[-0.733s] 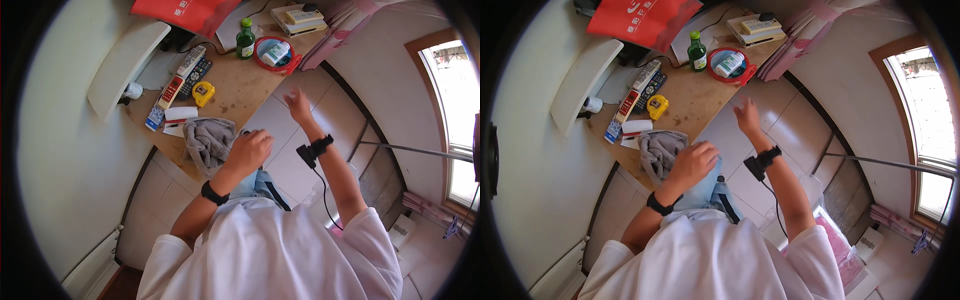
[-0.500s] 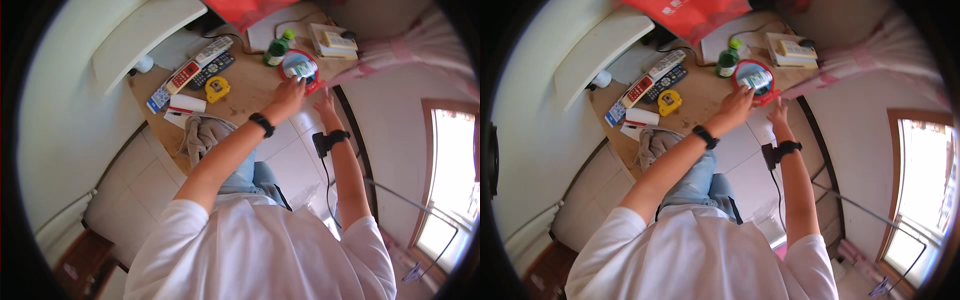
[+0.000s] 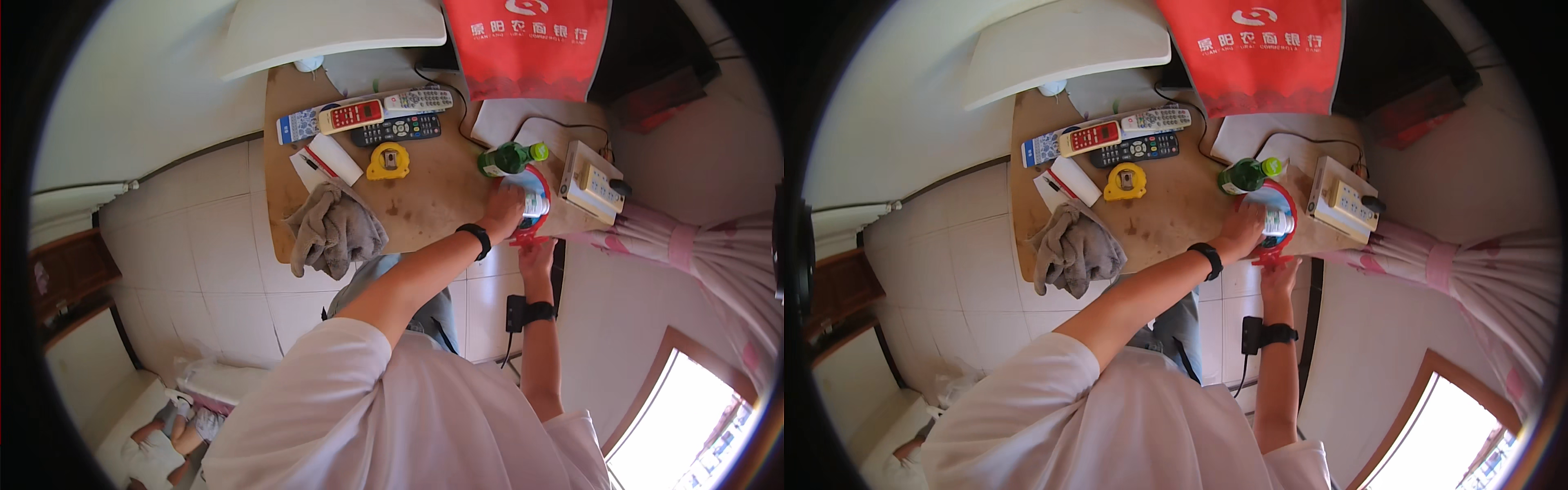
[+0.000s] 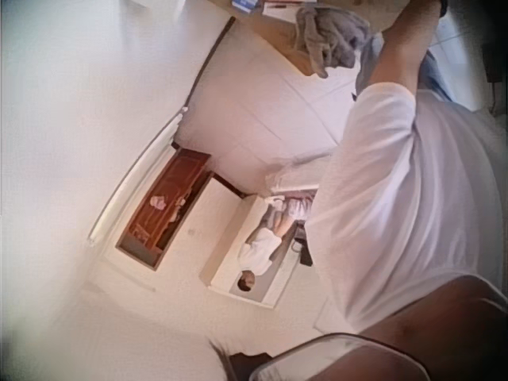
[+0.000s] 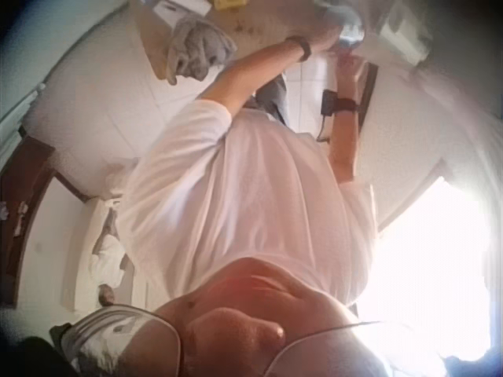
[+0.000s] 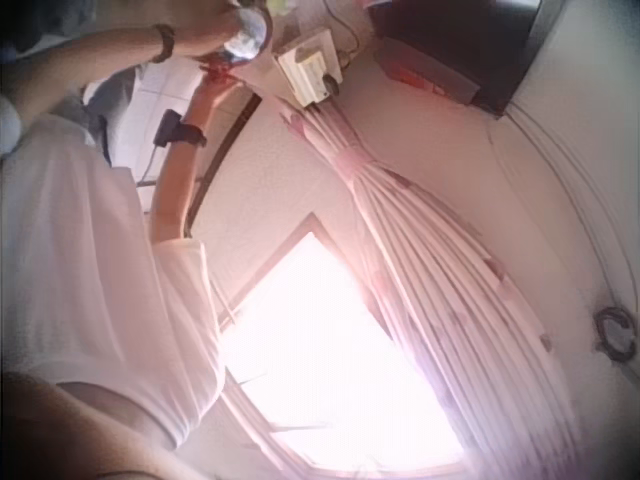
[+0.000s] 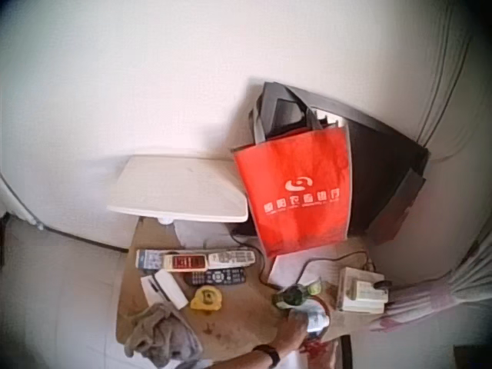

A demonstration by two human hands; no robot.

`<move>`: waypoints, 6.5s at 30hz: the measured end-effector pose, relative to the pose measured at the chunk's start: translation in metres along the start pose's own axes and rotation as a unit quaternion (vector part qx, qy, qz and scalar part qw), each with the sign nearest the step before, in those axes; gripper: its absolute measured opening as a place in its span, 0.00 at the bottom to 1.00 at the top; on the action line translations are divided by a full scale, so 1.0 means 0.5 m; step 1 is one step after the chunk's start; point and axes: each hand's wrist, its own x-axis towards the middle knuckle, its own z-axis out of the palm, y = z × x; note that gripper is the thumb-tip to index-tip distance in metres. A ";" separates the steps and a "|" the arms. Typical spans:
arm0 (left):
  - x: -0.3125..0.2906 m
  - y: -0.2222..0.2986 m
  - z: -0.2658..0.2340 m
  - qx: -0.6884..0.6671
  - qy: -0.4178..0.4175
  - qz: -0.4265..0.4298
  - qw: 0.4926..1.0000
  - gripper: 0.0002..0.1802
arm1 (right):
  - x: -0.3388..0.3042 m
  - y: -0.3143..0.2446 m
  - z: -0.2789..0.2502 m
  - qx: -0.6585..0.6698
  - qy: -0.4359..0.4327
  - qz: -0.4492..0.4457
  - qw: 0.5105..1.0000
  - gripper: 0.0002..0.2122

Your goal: The person wipes a small white desk with a cloth, rearranges various remote controls, a tape measure, and a bottle, and places items into a drawer.

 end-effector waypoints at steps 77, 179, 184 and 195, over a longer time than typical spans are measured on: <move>0.017 -0.629 -0.512 -0.236 0.333 -0.370 0.834 0.36 | 0.082 0.211 1.022 -0.573 -0.424 -0.096 0.694 0.18; -0.192 -0.522 -0.561 -0.077 0.229 -0.068 0.968 0.31 | 0.016 0.132 0.746 -0.762 -0.250 -0.524 0.287 0.36; -0.163 -0.604 -0.527 -0.072 0.121 -0.066 0.988 0.32 | 0.064 0.116 0.760 -0.765 -0.286 -0.517 0.257 0.42; -0.145 -0.573 -0.494 -0.094 -0.003 -0.027 0.995 0.33 | 0.123 0.090 0.807 -0.740 -0.425 -0.460 0.247 0.37</move>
